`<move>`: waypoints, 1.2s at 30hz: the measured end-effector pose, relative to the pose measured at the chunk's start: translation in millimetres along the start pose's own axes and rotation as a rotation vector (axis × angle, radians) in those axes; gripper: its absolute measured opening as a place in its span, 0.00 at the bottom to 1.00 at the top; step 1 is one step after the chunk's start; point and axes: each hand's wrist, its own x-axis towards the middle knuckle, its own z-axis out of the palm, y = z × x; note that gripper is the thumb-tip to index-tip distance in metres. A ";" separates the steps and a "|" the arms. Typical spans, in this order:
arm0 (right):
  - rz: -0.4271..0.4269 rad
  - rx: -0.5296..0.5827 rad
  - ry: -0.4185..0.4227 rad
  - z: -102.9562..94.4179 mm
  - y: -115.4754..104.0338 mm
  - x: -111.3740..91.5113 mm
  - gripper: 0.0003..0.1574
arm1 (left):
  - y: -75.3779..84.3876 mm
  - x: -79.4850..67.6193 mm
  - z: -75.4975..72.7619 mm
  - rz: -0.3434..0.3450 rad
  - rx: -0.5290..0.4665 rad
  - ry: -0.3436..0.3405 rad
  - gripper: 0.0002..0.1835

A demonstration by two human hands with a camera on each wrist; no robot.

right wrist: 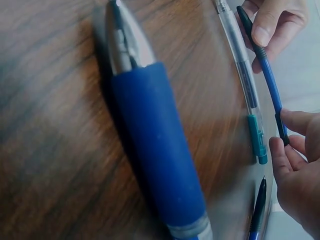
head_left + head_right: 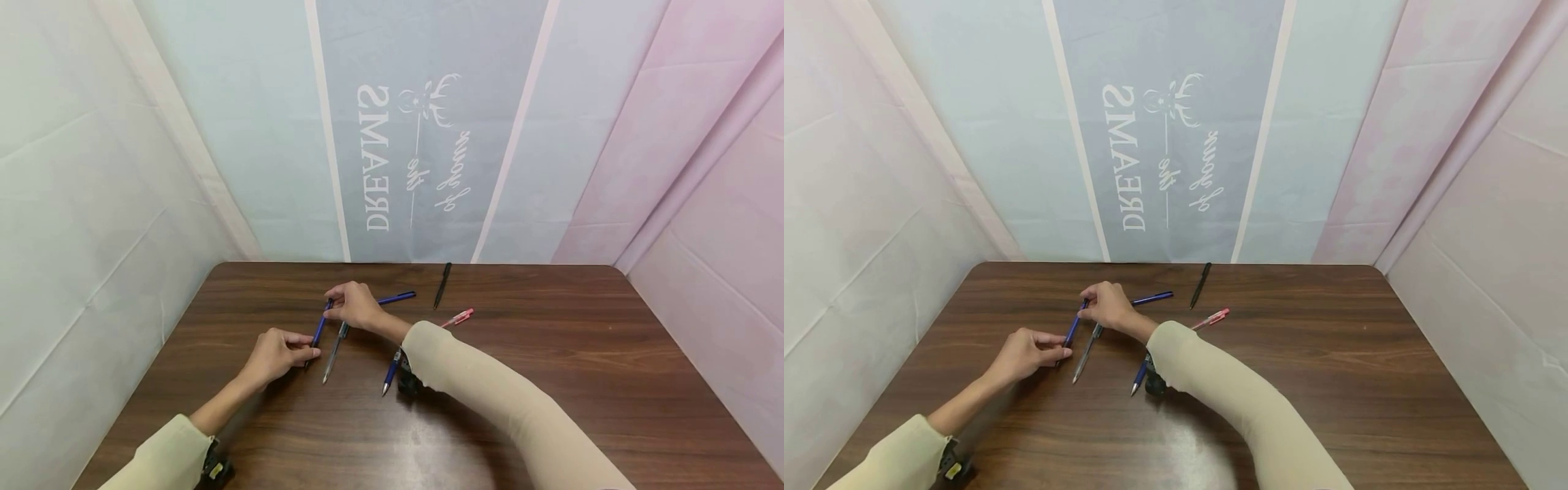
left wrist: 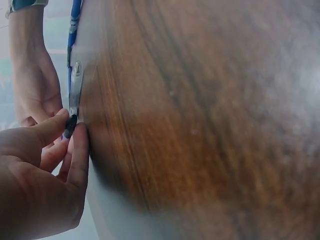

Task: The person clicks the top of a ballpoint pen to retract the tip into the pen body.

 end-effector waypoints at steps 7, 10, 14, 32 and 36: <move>-0.022 -0.027 -0.014 1.6 0.9 0.4 0.24 | 0.4 -0.5 1.0 0.050 0.103 0.021 0.14; -0.025 -0.046 -0.020 2.0 0.9 1.1 0.24 | 1.5 -1.0 1.1 0.072 0.141 0.031 0.13; -0.033 -0.096 -0.032 1.8 0.6 2.0 0.23 | 2.7 -2.3 1.5 0.088 0.163 0.035 0.13; -0.086 -0.300 -0.089 -0.4 -2.5 2.0 0.22 | 7.5 -5.3 1.8 0.140 0.291 0.088 0.13; -0.069 -0.327 -0.104 0.2 -3.0 1.5 0.23 | 8.1 -5.2 2.0 0.151 0.303 0.078 0.13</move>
